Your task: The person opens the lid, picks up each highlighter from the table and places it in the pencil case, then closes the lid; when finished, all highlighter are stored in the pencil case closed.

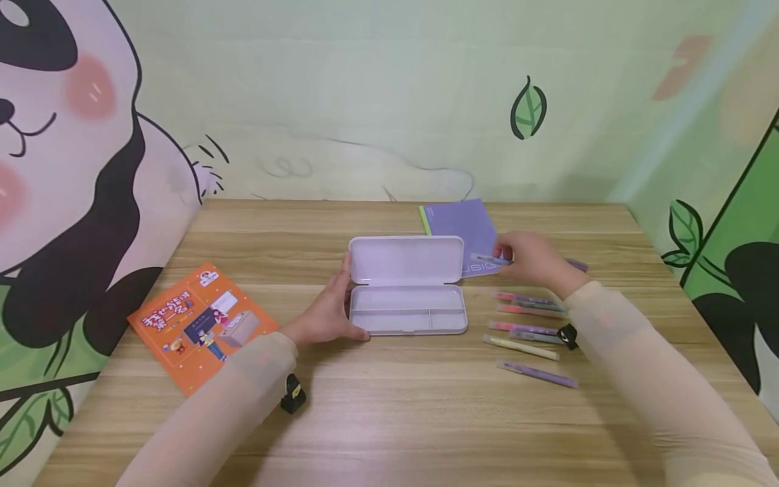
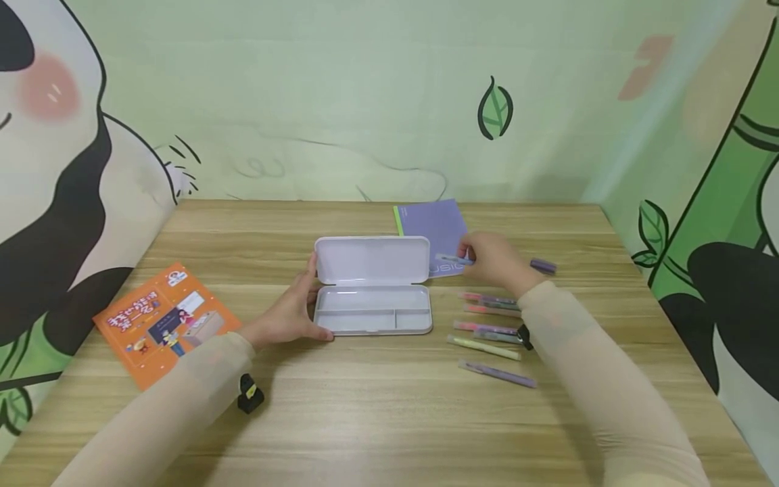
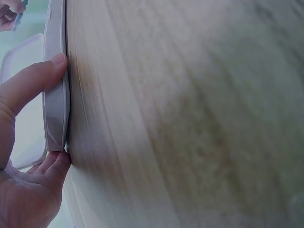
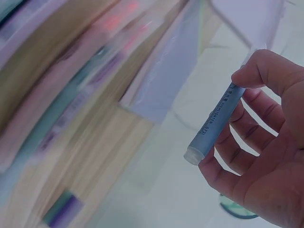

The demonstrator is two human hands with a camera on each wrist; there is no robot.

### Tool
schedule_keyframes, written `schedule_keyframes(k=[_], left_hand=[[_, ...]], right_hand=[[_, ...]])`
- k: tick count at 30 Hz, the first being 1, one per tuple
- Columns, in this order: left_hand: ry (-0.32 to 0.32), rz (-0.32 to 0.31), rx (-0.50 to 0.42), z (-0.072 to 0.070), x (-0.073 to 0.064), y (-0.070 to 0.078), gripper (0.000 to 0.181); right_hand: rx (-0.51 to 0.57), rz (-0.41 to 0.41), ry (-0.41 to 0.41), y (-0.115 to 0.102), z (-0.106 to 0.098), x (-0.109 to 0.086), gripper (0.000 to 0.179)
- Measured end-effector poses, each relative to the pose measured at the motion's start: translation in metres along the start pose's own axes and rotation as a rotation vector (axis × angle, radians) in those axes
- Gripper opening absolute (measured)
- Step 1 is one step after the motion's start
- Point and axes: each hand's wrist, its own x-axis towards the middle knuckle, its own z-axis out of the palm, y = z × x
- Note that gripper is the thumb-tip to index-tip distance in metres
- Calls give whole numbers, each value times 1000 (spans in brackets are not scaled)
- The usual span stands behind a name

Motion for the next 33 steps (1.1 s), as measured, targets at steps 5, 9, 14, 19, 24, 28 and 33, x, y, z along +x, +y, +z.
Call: schedule_keyframes(k=[5, 9, 14, 19, 24, 28, 33], left_hand=[[4, 4, 4, 0, 0, -1, 155], [1, -6, 6, 0, 1, -1, 154], [-5, -11, 10, 0, 0, 0, 154], [-1, -12, 15, 0, 0, -1, 153], [1, -8, 13, 0, 0, -1, 154], [-1, 0, 1, 0, 0, -2, 154], [1, 10, 3, -1, 0, -2, 153]], right_hand=[[22, -40, 14, -17, 0, 5, 16], [52, -90, 22, -29, 6, 11, 19], [90, -132, 3, -46, 17, 19, 19], [110, -157, -19, -66, 28, 28, 20], [121, -178, -63, -85, 43, 39, 20], [116, -178, -107, -98, 55, 46, 20], [112, -190, -131, -109, 70, 52, 19]])
